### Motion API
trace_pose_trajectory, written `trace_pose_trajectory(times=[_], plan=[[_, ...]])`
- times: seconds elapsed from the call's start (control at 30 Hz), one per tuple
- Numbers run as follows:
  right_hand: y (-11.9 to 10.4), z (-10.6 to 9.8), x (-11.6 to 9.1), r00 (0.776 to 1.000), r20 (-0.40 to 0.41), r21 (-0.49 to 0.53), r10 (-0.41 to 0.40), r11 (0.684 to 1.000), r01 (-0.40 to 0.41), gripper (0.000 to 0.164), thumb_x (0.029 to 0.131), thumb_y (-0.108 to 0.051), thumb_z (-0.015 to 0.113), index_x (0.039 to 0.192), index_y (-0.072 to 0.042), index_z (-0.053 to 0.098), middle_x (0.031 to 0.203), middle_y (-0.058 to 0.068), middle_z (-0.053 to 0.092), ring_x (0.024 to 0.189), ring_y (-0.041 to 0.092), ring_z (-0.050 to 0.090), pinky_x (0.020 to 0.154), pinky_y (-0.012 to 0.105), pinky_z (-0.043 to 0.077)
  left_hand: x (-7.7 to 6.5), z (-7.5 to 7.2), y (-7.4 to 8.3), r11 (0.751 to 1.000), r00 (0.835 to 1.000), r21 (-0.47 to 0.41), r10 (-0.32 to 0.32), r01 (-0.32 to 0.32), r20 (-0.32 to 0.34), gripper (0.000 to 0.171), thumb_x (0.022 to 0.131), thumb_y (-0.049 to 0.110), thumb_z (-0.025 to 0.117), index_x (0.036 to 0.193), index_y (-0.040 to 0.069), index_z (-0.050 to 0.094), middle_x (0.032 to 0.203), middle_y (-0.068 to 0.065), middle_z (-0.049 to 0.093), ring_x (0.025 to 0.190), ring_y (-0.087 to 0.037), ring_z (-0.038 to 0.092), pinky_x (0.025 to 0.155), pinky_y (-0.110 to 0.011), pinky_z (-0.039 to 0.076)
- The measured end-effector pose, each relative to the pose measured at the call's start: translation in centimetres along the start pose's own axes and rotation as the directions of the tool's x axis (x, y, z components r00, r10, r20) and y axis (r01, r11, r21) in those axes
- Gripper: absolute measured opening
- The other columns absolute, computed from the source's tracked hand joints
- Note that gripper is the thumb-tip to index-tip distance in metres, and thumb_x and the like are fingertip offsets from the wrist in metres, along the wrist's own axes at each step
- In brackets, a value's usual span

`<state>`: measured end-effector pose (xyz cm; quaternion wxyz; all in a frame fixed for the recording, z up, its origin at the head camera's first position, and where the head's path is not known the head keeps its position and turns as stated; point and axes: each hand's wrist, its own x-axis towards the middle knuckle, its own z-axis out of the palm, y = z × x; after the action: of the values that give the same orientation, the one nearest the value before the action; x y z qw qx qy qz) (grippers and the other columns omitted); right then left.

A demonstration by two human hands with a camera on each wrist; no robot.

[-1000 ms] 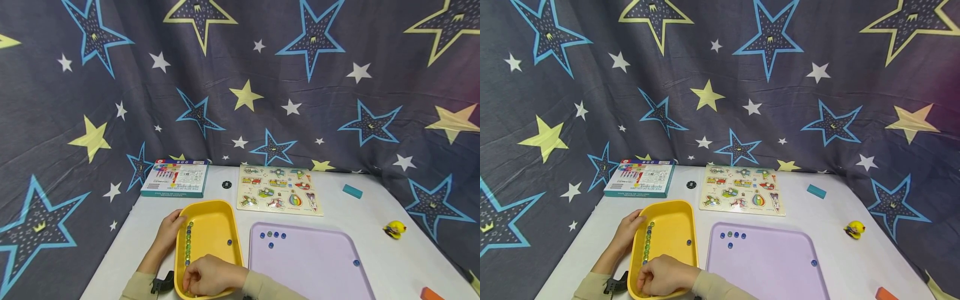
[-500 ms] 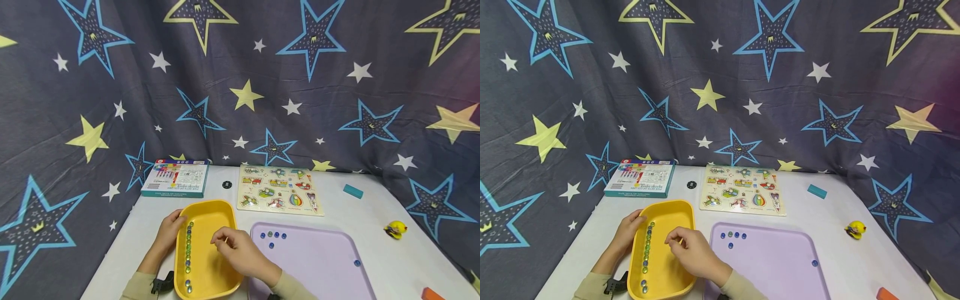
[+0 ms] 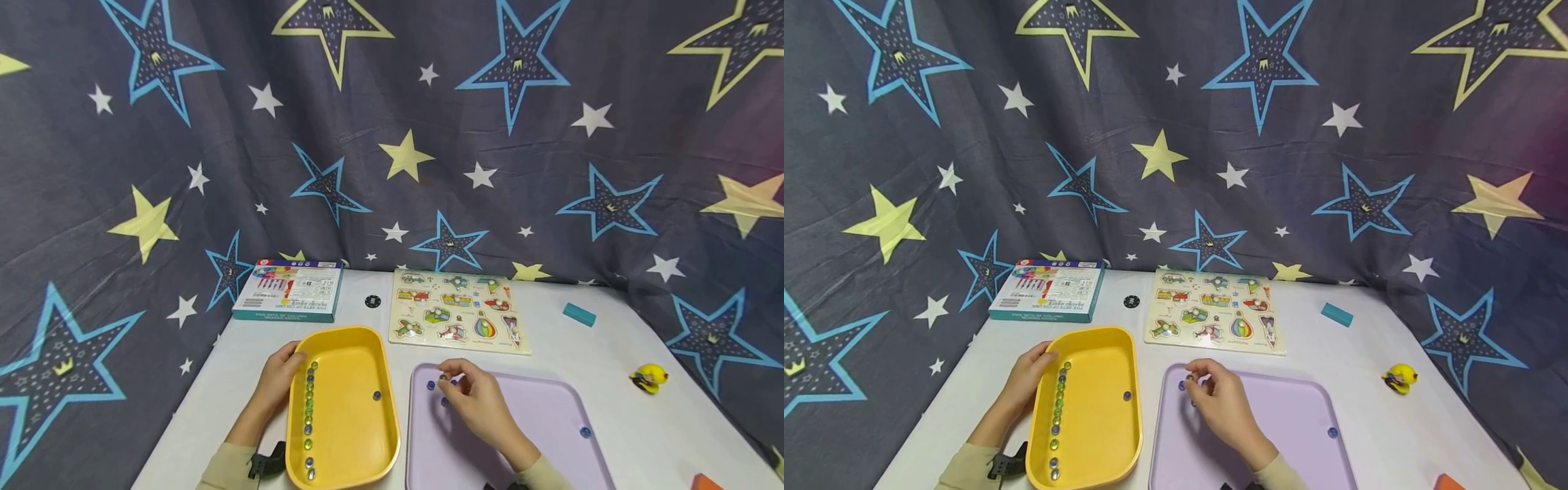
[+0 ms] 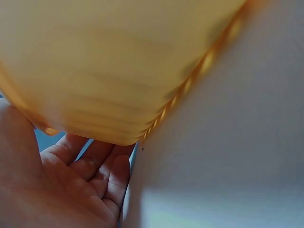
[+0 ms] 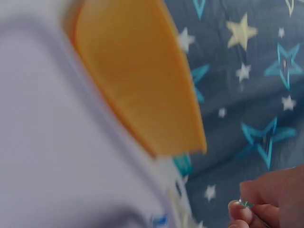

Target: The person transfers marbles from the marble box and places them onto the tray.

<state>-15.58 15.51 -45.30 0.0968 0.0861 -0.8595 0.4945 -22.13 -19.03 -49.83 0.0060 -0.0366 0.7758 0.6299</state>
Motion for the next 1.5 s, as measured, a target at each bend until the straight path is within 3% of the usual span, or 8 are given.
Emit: trace_pose_trajectory(times=[0.17, 0.4, 0.73, 1.5], plan=[[2.8, -1.2, -0.7, 0.997, -0.063, -0.139, 0.036, 0.989, -0.045, 0.019, 0.071, -0.008, 0.075, 0.085, -0.018, 0.066, 0.075, -0.010, 0.060, 0.050, 0.005, 0.045, 0.042, 0.020, 0.037, 0.1, -0.1, 0.1, 1.000, 1.000, -0.004, -0.005, 0.005, 0.000, 0.031, 0.091, 0.028, 0.049, 0.116, 0.011, 0.058, 0.093, -0.014, 0.060, 0.075, -0.024, 0.057, 0.066, -0.027, 0.050], [4.4, -1.2, -1.4, 0.994, -0.026, -0.205, 0.109, 0.972, -0.112, 0.019, 0.069, -0.009, 0.076, 0.083, -0.019, 0.068, 0.066, -0.012, 0.057, 0.052, 0.003, 0.047, 0.046, 0.020, 0.039, -0.1, 0.0, 0.2, 1.000, 1.000, -0.019, -0.020, 0.020, 0.002, 0.033, 0.091, 0.029, 0.049, 0.117, 0.010, 0.057, 0.095, -0.015, 0.060, 0.076, -0.025, 0.057, 0.065, -0.027, 0.050], [5.0, -0.8, -1.8, 0.998, -0.031, -0.280, 0.046, 0.959, -0.053, 0.018, 0.067, -0.012, 0.078, 0.077, -0.021, 0.067, 0.064, -0.017, 0.052, 0.056, 0.001, 0.046, 0.052, 0.019, 0.039, -0.2, 0.1, 0.5, 1.000, 1.000, 0.010, -0.004, 0.004, -0.004, 0.032, 0.091, 0.027, 0.048, 0.118, 0.011, 0.056, 0.095, -0.013, 0.060, 0.078, -0.024, 0.057, 0.068, -0.027, 0.050], [4.9, -0.8, -1.8, 1.000, -0.008, -0.275, 0.030, 0.961, -0.031, 0.021, 0.065, -0.011, 0.079, 0.080, -0.019, 0.067, 0.065, -0.016, 0.051, 0.056, 0.000, 0.046, 0.052, 0.019, 0.040, -0.2, 0.1, 0.4, 0.999, 1.000, 0.038, -0.023, 0.024, -0.012, 0.032, 0.091, 0.029, 0.048, 0.116, 0.012, 0.057, 0.093, -0.013, 0.060, 0.075, -0.024, 0.057, 0.066, -0.027, 0.049]])
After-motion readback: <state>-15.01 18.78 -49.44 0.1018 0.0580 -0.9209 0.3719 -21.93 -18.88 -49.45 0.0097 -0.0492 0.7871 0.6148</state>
